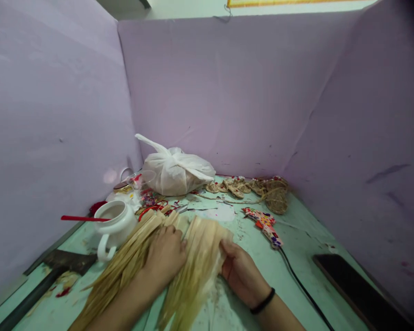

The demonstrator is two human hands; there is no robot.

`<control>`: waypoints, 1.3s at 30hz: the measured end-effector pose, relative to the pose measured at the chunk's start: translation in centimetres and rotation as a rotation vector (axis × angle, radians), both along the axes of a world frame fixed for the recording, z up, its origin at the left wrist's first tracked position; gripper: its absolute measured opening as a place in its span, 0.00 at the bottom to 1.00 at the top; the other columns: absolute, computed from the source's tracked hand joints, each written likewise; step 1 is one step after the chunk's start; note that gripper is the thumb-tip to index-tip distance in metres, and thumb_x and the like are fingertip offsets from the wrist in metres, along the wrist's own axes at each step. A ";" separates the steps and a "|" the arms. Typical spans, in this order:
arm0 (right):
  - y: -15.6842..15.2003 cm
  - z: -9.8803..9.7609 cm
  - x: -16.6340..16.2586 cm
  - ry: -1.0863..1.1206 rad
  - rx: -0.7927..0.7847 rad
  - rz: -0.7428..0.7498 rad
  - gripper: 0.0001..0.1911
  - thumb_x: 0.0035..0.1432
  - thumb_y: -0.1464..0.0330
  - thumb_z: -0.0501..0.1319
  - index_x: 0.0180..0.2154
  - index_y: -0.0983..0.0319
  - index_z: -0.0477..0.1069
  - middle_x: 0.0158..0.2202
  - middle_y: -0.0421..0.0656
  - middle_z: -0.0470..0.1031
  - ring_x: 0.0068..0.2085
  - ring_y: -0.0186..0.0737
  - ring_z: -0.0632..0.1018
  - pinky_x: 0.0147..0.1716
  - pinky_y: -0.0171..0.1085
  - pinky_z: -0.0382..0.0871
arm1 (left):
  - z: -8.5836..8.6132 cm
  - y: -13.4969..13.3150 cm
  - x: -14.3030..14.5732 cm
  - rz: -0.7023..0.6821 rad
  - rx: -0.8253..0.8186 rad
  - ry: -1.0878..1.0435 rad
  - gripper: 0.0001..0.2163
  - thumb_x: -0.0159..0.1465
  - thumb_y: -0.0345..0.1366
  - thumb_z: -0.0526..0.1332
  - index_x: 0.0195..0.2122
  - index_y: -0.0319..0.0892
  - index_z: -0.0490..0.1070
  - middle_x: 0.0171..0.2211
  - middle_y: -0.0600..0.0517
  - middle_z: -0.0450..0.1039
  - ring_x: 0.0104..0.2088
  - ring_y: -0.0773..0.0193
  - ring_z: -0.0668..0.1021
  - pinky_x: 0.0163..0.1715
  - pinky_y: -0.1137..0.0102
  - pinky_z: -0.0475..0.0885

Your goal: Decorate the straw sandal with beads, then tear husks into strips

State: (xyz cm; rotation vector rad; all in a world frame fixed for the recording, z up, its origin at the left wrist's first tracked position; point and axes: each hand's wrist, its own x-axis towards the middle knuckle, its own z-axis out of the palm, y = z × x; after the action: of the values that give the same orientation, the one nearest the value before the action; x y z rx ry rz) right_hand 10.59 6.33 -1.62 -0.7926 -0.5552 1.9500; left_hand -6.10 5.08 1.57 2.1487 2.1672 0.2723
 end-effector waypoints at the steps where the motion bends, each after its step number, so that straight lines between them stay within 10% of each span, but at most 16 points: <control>1: 0.1 0.0 0.3 -0.017 -0.021 0.003 0.08 0.49 0.68 0.62 0.32 0.66 0.74 0.30 0.46 0.80 0.30 0.40 0.79 0.32 0.36 0.72 | 0.1 0.0 -0.2 0.019 -0.007 0.021 0.11 0.58 0.33 0.51 0.32 0.36 0.74 0.36 0.40 0.73 0.42 0.50 0.72 0.41 0.60 0.64; 6: 0.3 0.8 1.8 -0.060 -0.090 0.041 0.07 0.51 0.72 0.58 0.31 0.66 0.74 0.26 0.46 0.80 0.28 0.40 0.79 0.31 0.36 0.73 | 0.7 0.0 -0.6 0.062 0.069 -0.040 0.13 0.58 0.31 0.50 0.37 0.34 0.72 0.40 0.37 0.71 0.45 0.48 0.71 0.42 0.57 0.64; 9: 0.2 1.6 2.3 -0.050 -0.078 0.034 0.09 0.52 0.71 0.58 0.33 0.68 0.74 0.30 0.48 0.80 0.30 0.41 0.79 0.33 0.36 0.73 | 1.3 -0.1 0.1 0.093 0.178 -0.614 0.19 0.59 0.39 0.53 0.49 0.35 0.64 0.43 0.40 0.70 0.44 0.54 0.72 0.42 0.63 0.66; 12: -0.2 2.2 2.4 -0.031 -0.031 0.045 0.10 0.51 0.70 0.59 0.36 0.67 0.74 0.32 0.47 0.80 0.32 0.41 0.79 0.35 0.36 0.72 | 1.8 -0.9 1.5 0.173 -0.140 -1.362 0.28 0.52 0.45 0.61 0.51 0.36 0.61 0.36 0.44 0.74 0.37 0.55 0.76 0.35 0.65 0.70; 16: -0.8 2.5 2.1 -0.051 0.100 0.140 0.13 0.49 0.65 0.62 0.36 0.67 0.74 0.30 0.47 0.80 0.31 0.43 0.79 0.33 0.38 0.71 | 1.7 -1.7 3.5 0.235 -0.582 -1.785 0.24 0.41 0.39 0.68 0.39 0.32 0.71 0.28 0.44 0.77 0.31 0.53 0.78 0.31 0.65 0.71; 25: -0.5 0.5 3.1 -0.486 0.195 0.082 0.16 0.32 0.62 0.71 0.20 0.66 0.70 0.17 0.39 0.72 0.19 0.33 0.71 0.19 0.32 0.62 | -1.4 -0.6 3.8 0.308 -0.336 -1.775 0.18 0.37 0.32 0.69 0.30 0.33 0.72 0.21 0.46 0.76 0.25 0.53 0.78 0.27 0.62 0.72; 39: 0.0 1.6 3.7 -0.516 0.153 -0.025 0.15 0.34 0.62 0.70 0.19 0.64 0.67 0.16 0.35 0.67 0.18 0.29 0.66 0.18 0.30 0.61 | -1.0 -0.5 2.5 0.250 -0.158 -1.749 0.13 0.43 0.40 0.68 0.23 0.35 0.72 0.20 0.50 0.74 0.22 0.61 0.75 0.27 0.67 0.69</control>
State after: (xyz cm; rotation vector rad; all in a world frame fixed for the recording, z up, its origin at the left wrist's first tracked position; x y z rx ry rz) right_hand 14.31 6.33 -0.03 -1.2038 -0.9812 1.6510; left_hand -3.58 4.56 0.58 0.6827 1.1564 1.2666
